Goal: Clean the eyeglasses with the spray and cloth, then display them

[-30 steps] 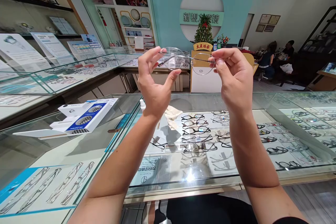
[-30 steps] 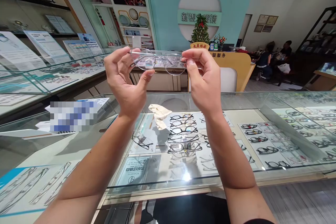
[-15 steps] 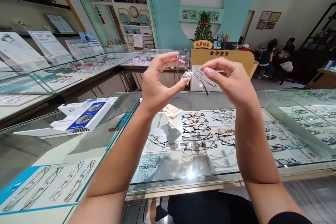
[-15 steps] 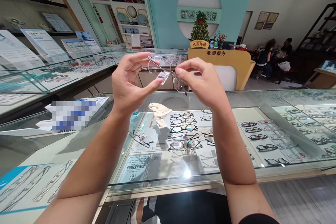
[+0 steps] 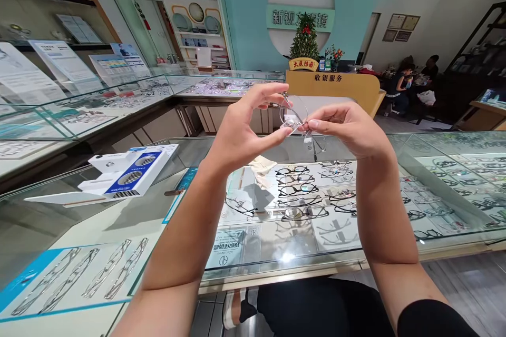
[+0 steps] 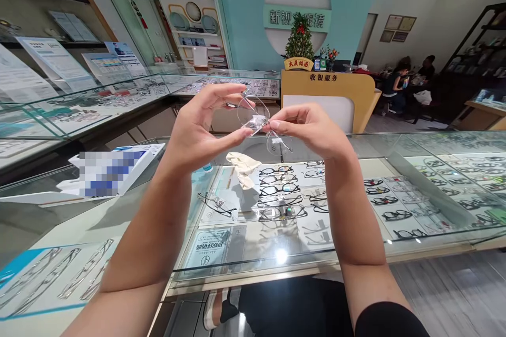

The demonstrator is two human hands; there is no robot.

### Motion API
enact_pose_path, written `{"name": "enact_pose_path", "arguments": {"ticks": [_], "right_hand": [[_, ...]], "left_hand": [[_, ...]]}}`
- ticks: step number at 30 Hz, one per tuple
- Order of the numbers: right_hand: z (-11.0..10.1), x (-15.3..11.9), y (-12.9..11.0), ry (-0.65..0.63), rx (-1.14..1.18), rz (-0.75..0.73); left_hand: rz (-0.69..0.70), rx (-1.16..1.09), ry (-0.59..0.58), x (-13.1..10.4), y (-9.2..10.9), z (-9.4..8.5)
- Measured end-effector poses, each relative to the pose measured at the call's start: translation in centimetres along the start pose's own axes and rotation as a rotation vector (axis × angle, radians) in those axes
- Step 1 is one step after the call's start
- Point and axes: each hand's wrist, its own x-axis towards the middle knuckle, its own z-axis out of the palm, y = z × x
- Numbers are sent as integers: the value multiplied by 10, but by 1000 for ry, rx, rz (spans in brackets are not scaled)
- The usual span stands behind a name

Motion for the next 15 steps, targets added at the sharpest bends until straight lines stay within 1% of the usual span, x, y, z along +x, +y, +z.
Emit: {"name": "enact_pose_path", "arguments": {"ticks": [3,6,8,11,13,15], "right_hand": [[-2,-7,1,98,-10,27],[-4,-24,14,231,47,93],[-4,-43,30,327,144,187],[-3,-75,57,472,289,359],[-4,-96,74,551,338,470],[-6,-115,87,615,353,572]], "left_hand": [[-6,13,11,0,5,-7],[-12,13,39,1,9,-16],[-5,14,50,2,11,-20],[78,49,10,4,17,-23],[116,94,-25,4,23,-23],[116,129,-43,5,29,-23]]}}
